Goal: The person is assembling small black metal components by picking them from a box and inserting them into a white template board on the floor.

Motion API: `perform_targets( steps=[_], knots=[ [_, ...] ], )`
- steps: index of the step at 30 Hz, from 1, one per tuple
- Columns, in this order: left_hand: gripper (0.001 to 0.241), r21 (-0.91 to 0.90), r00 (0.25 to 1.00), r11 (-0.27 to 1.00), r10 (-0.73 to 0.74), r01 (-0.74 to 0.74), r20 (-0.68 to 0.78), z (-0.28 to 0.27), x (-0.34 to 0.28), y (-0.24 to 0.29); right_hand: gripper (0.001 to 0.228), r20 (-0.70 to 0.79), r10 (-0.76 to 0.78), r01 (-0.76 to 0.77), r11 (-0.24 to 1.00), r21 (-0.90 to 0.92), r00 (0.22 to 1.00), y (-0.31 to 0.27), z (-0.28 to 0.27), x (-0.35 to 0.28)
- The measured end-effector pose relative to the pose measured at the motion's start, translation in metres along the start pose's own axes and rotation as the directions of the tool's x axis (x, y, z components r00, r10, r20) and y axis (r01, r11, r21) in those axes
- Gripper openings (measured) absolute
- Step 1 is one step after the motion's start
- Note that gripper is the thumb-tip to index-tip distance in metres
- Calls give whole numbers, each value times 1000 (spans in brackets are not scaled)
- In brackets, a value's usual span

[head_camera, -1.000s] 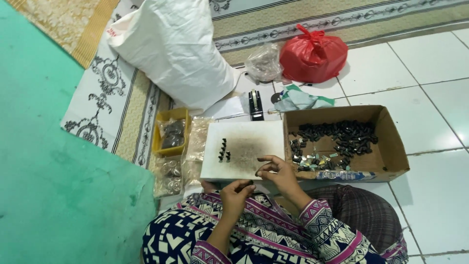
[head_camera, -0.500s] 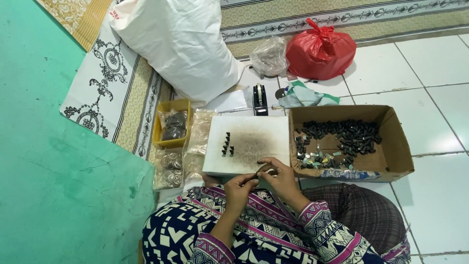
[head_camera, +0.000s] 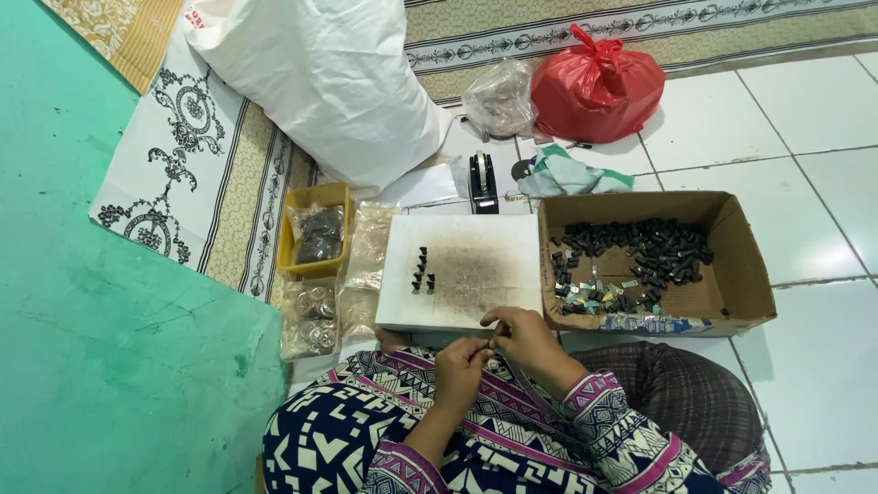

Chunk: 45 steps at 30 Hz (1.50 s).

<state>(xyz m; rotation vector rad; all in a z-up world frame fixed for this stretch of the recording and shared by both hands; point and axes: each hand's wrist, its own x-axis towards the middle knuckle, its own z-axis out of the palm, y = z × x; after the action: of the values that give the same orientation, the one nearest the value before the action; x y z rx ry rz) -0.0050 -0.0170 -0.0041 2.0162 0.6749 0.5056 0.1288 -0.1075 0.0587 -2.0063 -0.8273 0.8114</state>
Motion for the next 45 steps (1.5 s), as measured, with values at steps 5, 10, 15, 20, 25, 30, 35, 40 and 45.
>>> perform_targets(
  steps=[5, 10, 15, 20, 25, 30, 35, 40, 45],
  knots=[
    [19, -93, 998, 996, -8, 2, -57, -4, 9, 11, 46, -24, -4, 8, 982, 188, 1000, 21, -2, 13],
    [31, -179, 989, 984, -6, -20, -147, -8, 21, 8, 57, -47, 108, -85, 930, 358, 993, 5, 0, 12],
    [31, -75, 977, 991, 98, -114, -187, -18, 28, 12, 54, -224, -47, 127, 924, 362, 973, 8, 23, 19],
    [34, -5, 980, 987, 159, -161, -119, -37, 59, -9, 51, -237, 1, 94, 915, 392, 971, -6, 19, 39],
    [33, 270, 931, 934, 296, -235, -214, -70, 94, -15, 49, -348, -113, 207, 946, 248, 931, 7, 33, 86],
    [56, 212, 922, 946, 296, -246, -249, -69, 106, -18, 49, -362, -154, 223, 962, 157, 919, 2, 55, 117],
    [63, 201, 950, 957, 247, -208, -192, -63, 109, -34, 49, -318, -264, 280, 960, 4, 911, -9, 62, 131],
    [65, 207, 958, 961, 223, -185, -178, -60, 110, -37, 53, -247, -374, 334, 923, -190, 894, 1, 65, 141],
    [66, 216, 940, 957, 244, -194, -238, -59, 110, -35, 63, -187, -348, 308, 927, -214, 919, 3, 64, 141]
  ],
)
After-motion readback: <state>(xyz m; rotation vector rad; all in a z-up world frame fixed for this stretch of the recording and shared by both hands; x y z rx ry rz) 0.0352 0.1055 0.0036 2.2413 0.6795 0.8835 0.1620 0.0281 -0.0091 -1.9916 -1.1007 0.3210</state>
